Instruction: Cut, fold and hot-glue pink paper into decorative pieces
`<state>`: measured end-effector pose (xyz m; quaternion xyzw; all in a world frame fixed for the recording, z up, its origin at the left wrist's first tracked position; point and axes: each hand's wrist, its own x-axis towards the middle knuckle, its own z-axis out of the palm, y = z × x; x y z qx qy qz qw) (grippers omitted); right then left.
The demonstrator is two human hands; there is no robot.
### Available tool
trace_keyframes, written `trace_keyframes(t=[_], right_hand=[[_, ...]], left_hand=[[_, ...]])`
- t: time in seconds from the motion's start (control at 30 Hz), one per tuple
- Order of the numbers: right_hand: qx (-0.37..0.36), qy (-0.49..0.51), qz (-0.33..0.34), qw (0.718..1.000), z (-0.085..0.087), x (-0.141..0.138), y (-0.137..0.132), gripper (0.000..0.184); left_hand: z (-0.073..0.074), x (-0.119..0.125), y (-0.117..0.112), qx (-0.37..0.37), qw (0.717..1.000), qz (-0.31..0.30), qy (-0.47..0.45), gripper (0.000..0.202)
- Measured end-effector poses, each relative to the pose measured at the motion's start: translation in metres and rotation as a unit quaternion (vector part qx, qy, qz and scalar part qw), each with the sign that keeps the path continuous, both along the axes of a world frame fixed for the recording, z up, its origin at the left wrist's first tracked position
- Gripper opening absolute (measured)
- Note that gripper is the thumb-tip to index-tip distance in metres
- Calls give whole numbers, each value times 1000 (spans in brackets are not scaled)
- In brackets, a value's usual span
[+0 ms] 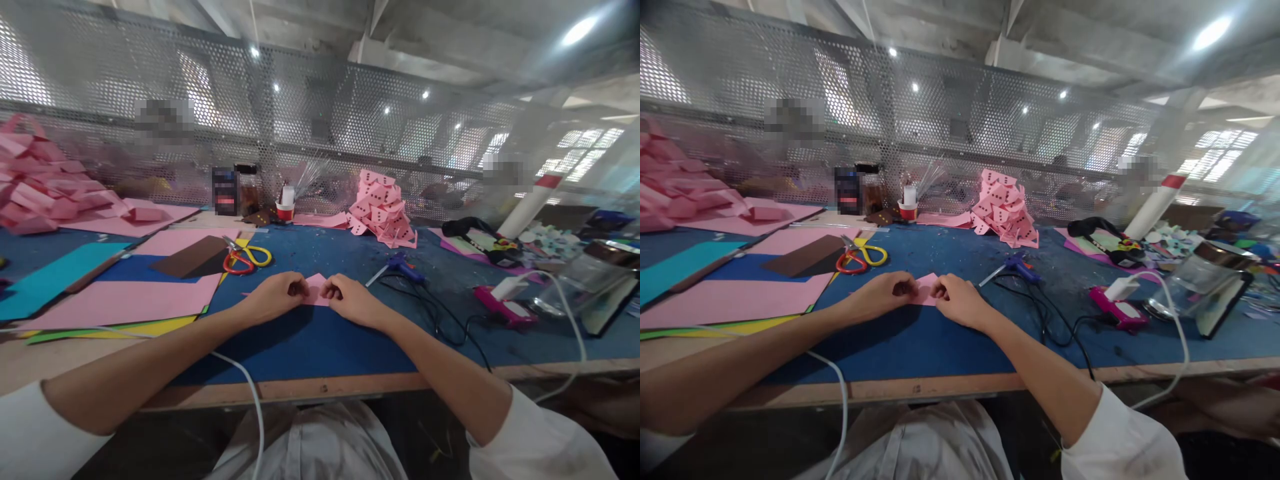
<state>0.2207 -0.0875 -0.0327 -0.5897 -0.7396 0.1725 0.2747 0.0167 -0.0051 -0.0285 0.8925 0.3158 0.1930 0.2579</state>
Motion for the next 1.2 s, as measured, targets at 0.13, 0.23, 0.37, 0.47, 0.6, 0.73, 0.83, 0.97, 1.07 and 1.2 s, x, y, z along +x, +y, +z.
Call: trace_keyframes(t=[0.13,0.23,0.37,0.47,0.6,0.73,0.83,0.97,1.07,1.2], right_hand=[[4,-8,-13,1000,1,-2,-1,21],[-3,-13,-5,1000,4,-3,-2,23],[-18,-12,16,1000,7,0,-3,26],[-19,-4,36,999,6,3,-2,28],[-27,9,50,998,5,7,-1,33],[-40,21,70,997,7,8,-1,37],[-43,24,83,995,8,11,0,39],[-54,32,104,993,11,14,-2,44],[-72,45,116,990,16,15,-4,45],[-79,57,120,988,18,16,-6,46]], left_hand=[[1,0,-3,0,1000,10,4,17],[2,-1,-4,2,1000,6,8,17],[5,-2,-2,-1,1000,-16,15,21],[8,-4,0,-15,999,-32,16,25],[10,-6,2,-42,998,-44,16,30],[13,-8,3,-68,996,-51,16,33],[15,-9,3,-80,995,-63,14,34],[19,-10,4,-89,993,-69,21,34],[22,-11,4,-110,991,-78,20,35],[23,-12,4,-131,988,-81,17,35]])
